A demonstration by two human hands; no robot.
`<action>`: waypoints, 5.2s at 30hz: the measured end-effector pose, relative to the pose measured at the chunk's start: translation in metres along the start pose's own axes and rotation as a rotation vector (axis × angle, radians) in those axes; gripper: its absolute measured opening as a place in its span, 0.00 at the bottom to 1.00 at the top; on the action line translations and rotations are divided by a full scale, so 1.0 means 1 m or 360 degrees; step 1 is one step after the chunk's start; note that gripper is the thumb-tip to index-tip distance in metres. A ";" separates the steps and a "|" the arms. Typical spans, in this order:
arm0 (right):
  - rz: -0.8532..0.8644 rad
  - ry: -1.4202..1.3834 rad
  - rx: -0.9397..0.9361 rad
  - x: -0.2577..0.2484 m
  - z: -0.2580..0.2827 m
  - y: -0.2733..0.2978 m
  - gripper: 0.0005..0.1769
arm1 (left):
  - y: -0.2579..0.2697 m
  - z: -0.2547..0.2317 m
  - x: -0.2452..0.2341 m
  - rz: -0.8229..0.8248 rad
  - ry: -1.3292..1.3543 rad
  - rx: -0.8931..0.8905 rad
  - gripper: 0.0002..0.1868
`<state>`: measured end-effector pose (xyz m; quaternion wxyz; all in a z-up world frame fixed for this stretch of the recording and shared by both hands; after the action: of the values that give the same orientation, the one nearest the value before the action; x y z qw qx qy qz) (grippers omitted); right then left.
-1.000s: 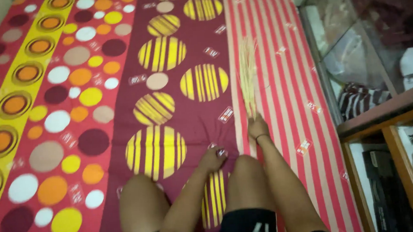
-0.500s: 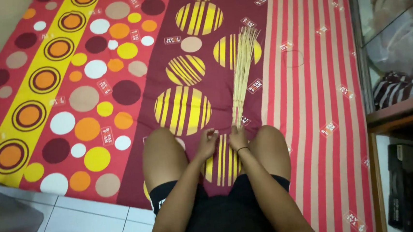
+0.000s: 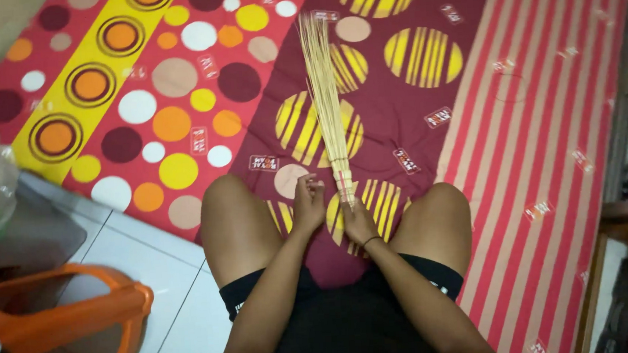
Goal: The person sits on a bed and uses a small broom to sweep the mattress surface. They move the broom back and forth across the patterned bedsheet, covering different areas of the bed.
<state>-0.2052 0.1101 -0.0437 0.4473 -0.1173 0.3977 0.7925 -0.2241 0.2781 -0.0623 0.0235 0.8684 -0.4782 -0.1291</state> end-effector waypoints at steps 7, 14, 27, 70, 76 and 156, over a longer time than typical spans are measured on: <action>0.0586 0.0492 -0.0586 0.065 -0.017 0.012 0.32 | 0.032 -0.036 -0.067 -0.0714 -0.0005 0.0040 0.13; 0.0538 0.0684 -0.0477 0.048 0.028 0.042 0.36 | 0.024 -0.025 -0.077 -0.0653 -0.0111 0.0071 0.13; 0.0241 0.0226 0.0139 0.021 0.022 0.059 0.38 | 0.037 -0.058 0.041 0.0075 -0.0023 0.0282 0.16; -0.0298 -0.0372 0.0370 -0.068 0.003 0.046 0.43 | 0.018 -0.023 0.105 0.0533 -0.0300 0.0268 0.14; -0.0438 -0.0216 0.0146 -0.045 -0.044 -0.002 0.37 | 0.017 -0.032 0.093 0.0445 -0.0185 0.0335 0.13; -0.0697 -0.0229 0.0238 -0.112 0.017 -0.066 0.41 | 0.008 -0.040 0.093 0.0749 -0.0116 0.0102 0.31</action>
<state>-0.0851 0.0723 -0.0062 0.6431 -0.1106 0.3873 0.6513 -0.1734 0.1932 -0.0414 0.0079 0.7281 -0.6718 -0.1362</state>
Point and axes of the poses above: each hand's wrist, its own y-axis away from the middle knuckle, its own x-axis out of the palm, z = x × y, the point moved 8 cm from there along -y, towards the middle knuckle, and after that the axes turned 3 degrees about -z, right-handed, at the moved point
